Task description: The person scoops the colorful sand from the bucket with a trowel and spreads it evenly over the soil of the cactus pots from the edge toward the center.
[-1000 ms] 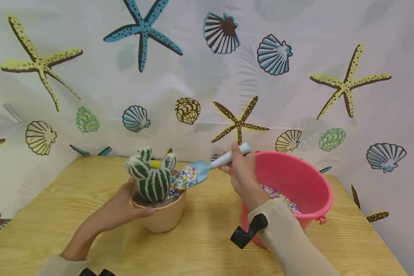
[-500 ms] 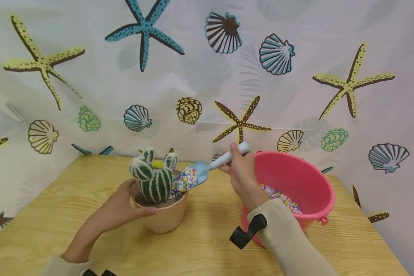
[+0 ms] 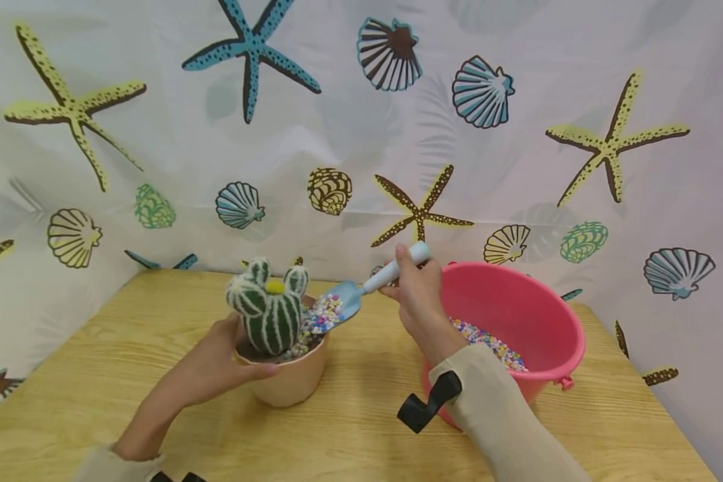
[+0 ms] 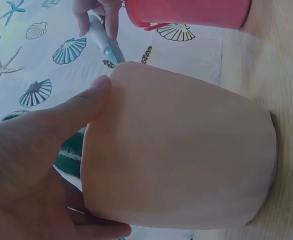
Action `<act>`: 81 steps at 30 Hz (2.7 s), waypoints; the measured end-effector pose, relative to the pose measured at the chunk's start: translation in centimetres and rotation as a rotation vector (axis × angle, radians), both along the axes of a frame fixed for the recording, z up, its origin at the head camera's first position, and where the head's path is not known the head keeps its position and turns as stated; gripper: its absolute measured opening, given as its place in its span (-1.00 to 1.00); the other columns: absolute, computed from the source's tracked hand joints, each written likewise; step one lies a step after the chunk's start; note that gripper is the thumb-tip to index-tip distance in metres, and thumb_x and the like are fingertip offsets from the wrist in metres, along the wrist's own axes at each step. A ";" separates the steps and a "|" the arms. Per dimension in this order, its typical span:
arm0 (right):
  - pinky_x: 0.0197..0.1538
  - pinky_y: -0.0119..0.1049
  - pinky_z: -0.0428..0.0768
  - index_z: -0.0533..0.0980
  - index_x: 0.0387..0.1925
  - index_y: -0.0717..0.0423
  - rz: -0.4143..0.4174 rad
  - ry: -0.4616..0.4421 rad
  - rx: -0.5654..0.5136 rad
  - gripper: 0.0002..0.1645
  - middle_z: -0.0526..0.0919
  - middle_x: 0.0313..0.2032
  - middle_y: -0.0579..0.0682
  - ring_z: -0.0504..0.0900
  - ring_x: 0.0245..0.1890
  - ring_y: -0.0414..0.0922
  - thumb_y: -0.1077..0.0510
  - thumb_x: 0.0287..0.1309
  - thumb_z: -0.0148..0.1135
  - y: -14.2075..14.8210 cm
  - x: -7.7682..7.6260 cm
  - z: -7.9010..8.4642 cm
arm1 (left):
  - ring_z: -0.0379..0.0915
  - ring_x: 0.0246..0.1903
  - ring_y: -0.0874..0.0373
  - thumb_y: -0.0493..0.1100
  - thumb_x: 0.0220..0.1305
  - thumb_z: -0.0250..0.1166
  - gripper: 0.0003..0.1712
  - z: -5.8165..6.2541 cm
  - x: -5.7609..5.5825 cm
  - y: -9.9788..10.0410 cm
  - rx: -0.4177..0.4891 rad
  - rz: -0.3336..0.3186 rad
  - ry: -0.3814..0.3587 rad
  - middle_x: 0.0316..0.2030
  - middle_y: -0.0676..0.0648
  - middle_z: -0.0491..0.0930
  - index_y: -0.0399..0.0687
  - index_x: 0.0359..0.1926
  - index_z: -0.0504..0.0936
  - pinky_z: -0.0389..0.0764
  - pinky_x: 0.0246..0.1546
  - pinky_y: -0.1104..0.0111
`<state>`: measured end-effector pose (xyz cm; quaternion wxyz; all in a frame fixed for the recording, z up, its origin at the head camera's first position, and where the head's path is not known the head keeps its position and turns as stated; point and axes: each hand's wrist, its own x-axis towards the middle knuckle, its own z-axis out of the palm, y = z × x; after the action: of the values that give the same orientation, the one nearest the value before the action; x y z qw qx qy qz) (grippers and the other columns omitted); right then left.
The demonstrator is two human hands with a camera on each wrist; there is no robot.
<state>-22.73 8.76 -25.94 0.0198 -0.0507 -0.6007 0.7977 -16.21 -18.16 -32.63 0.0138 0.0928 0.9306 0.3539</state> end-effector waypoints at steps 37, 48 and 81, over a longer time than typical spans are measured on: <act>-0.28 -0.17 0.70 0.31 -0.07 0.18 -0.095 0.342 0.384 -0.71 0.55 -0.17 0.22 0.66 -0.36 -0.18 0.10 0.33 0.12 -2.5 1.0 1.1 | 0.19 0.27 -0.32 0.21 0.03 0.42 0.27 -0.6 -0.5 -0.8 0.103 -0.073 0.016 0.31 -0.47 0.10 -0.34 0.45 -0.13 0.36 0.17 -0.12; -0.32 -0.20 0.70 0.31 -0.11 0.17 -0.073 0.309 0.361 -0.72 0.54 -0.23 0.11 0.68 -0.37 -0.14 0.07 0.33 0.12 -2.6 0.9 0.6 | 0.20 0.26 -0.37 0.31 0.02 0.37 0.36 -0.4 -0.1 -0.4 0.032 -0.040 -0.016 0.34 -0.53 0.01 -0.44 0.44 -0.23 0.36 0.16 -0.15; -0.29 -0.23 0.70 0.31 -0.04 0.20 -0.089 0.394 0.406 -0.69 0.58 -0.18 0.18 0.68 -0.17 0.14 0.09 0.34 0.10 -3.4 0.6 0.4 | 0.23 0.25 -0.35 0.29 0.06 0.35 0.35 -0.3 -0.1 -0.7 0.052 -0.048 -0.051 0.36 -0.52 -0.08 -0.39 0.45 -0.30 0.35 0.17 -0.14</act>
<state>-22.14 5.37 -25.53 0.1808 0.0838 -0.7298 0.6540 -16.30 -18.86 -32.96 0.0435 0.1062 0.9180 0.3795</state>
